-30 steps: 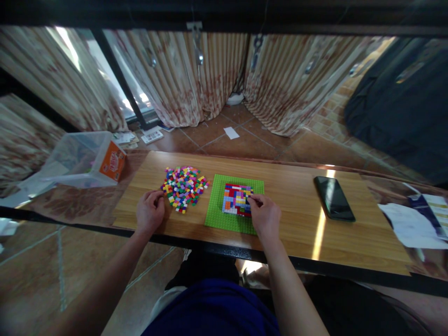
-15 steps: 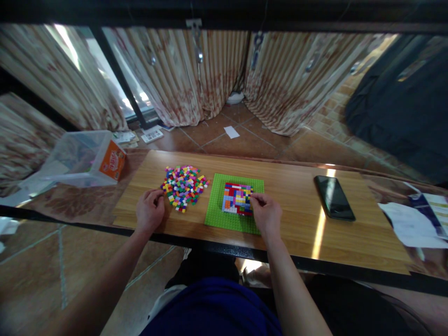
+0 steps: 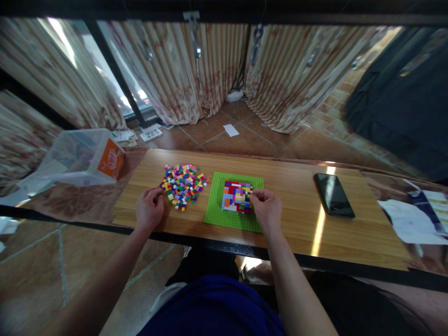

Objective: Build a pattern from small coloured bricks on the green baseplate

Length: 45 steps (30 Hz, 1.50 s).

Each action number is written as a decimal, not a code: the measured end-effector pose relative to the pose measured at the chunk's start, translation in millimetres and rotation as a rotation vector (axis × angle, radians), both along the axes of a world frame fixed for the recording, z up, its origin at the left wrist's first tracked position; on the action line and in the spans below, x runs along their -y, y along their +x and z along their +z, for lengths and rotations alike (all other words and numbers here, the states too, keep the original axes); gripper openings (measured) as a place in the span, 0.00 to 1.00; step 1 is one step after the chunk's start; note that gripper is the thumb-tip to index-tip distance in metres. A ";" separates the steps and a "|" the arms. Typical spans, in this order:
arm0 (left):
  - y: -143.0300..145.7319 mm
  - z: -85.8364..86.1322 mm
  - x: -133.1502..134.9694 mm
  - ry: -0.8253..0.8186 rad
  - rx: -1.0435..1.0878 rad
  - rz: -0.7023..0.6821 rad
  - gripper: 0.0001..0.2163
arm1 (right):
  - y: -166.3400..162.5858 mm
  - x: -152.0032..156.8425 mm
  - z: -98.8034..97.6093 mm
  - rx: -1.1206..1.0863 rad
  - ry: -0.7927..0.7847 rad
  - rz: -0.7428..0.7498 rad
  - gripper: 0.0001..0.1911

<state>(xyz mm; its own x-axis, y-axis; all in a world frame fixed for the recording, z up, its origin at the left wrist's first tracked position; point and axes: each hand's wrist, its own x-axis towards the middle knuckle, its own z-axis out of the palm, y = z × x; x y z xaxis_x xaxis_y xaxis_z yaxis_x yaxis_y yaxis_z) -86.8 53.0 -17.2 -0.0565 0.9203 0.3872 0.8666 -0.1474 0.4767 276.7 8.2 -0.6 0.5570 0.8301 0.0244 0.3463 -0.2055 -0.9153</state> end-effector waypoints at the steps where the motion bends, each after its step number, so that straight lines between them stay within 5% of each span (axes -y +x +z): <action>1: 0.0 -0.1 0.0 -0.002 -0.002 0.000 0.11 | 0.9 -0.5 -1.4 0.000 0.001 0.005 0.18; 10: -0.4 -1.3 0.2 0.018 -0.013 -0.008 0.12 | 3.5 1.2 -8.9 -0.089 0.013 0.010 0.19; 18: -0.1 -2.7 0.8 0.010 -0.005 -0.012 0.12 | -14.1 10.2 10.1 -0.083 0.166 -0.100 0.15; 25: 3.6 -0.1 4.7 -0.019 0.008 0.013 0.11 | -81.4 23.2 37.6 0.095 0.135 0.282 0.12; 32: 6.0 2.7 6.4 -0.036 0.022 0.022 0.11 | -151.1 23.7 18.2 0.368 0.079 0.651 0.09; 36: 6.3 2.1 6.4 -0.036 0.027 0.016 0.11 | -170.5 14.1 7.1 0.514 0.068 0.731 0.07; 45: 6.1 2.0 6.1 -0.034 0.036 0.023 0.11 | -188.6 -0.6 3.6 0.738 0.040 0.668 0.07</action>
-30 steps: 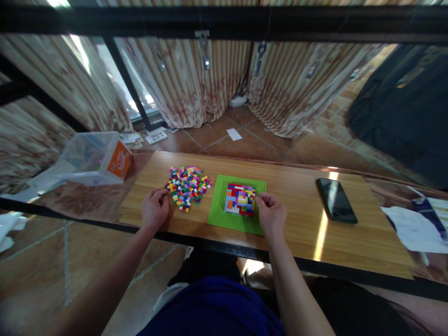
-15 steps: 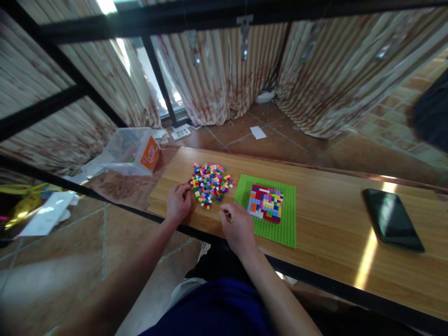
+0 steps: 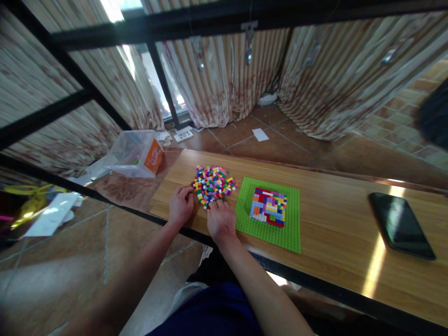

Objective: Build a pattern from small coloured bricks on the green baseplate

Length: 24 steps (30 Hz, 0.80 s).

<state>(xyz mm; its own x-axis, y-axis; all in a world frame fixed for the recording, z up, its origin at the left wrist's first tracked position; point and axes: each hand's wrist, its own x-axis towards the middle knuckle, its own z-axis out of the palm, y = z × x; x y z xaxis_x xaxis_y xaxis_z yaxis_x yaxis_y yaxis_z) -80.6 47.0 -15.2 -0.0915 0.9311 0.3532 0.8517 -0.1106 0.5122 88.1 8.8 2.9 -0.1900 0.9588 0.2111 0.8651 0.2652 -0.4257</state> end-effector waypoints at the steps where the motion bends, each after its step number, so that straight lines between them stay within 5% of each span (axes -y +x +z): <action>1: 0.0 0.1 0.1 0.001 0.001 -0.003 0.11 | 1.1 0.6 -0.6 -0.001 -0.004 0.007 0.08; 11: -1.4 -0.7 0.5 0.014 0.001 -0.012 0.11 | 30.5 19.9 11.7 -0.436 -0.039 -0.104 0.14; 18: -5.7 -4.8 -2.6 0.043 -0.031 -0.028 0.12 | 60.9 38.2 35.5 -0.614 -0.127 -0.178 0.12; 24: -7.5 -5.0 -4.7 0.061 -0.046 -0.030 0.11 | 74.5 43.9 36.9 -0.734 -0.177 -0.260 0.13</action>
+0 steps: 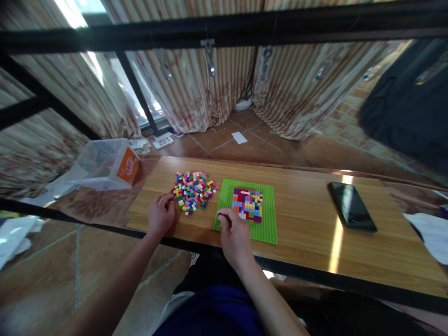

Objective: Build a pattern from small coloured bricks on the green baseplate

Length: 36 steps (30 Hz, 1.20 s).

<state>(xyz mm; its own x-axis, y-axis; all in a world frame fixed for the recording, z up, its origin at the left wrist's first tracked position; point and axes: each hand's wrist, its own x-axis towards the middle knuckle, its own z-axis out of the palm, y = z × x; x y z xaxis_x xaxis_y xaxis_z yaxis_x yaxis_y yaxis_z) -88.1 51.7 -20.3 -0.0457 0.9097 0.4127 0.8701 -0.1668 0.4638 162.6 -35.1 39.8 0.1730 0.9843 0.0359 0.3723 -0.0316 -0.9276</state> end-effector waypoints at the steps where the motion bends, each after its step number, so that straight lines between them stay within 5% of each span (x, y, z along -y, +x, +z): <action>1: -0.1 -0.1 -0.1 0.000 -0.001 0.001 0.11 | 1.3 0.1 -0.6 -0.015 0.004 -0.023 0.13; 10: -0.4 -1.3 -1.1 0.003 -0.003 0.000 0.12 | 41.8 3.1 -2.8 -0.027 0.036 -0.259 0.18; 18: -1.2 -0.6 -2.7 0.007 -0.003 0.000 0.12 | 135.5 1.8 -36.2 0.476 -0.024 -0.433 0.20; 24: -0.6 0.4 -2.9 0.020 -0.003 0.003 0.11 | 155.0 -3.6 -51.1 0.731 -0.057 -0.427 0.22; 31: -1.0 2.1 -2.8 0.020 0.011 -0.011 0.11 | 153.5 -1.1 -40.4 0.563 -0.067 -0.511 0.19; 36: -1.6 0.4 -3.7 0.020 0.000 -0.004 0.12 | 136.9 -2.6 -27.2 0.302 -0.026 -0.409 0.18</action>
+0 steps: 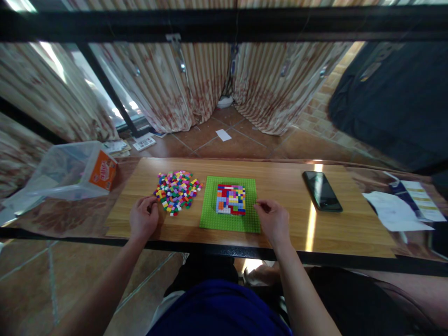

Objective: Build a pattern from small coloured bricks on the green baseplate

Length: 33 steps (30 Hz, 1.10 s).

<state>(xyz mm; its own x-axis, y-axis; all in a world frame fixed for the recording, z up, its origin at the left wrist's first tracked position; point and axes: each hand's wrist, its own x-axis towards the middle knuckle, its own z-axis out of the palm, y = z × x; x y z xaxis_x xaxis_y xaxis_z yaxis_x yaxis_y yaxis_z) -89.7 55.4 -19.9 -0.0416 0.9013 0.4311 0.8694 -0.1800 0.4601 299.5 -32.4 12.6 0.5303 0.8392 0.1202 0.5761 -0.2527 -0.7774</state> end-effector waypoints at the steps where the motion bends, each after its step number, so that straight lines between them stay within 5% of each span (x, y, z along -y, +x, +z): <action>1: 0.0 -0.2 -0.1 -0.002 -0.002 -0.001 0.12 | -3.5 -2.1 1.0 -0.043 0.013 0.019 0.18; 18: 2.2 2.8 1.7 -0.021 0.010 0.006 0.11 | -20.1 -28.5 -0.9 0.094 -0.056 0.125 0.17; 33: 1.9 1.6 2.5 -0.028 0.011 0.009 0.12 | -21.4 -33.8 -8.7 -0.139 0.012 0.084 0.21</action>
<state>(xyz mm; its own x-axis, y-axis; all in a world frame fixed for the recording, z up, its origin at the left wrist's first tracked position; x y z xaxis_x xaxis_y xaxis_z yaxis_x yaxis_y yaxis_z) -87.9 52.9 -18.2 -0.0537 0.9125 0.4055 0.8660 -0.1597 0.4740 278.1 1.4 4.0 0.4707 0.8802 0.0611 0.4816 -0.1983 -0.8536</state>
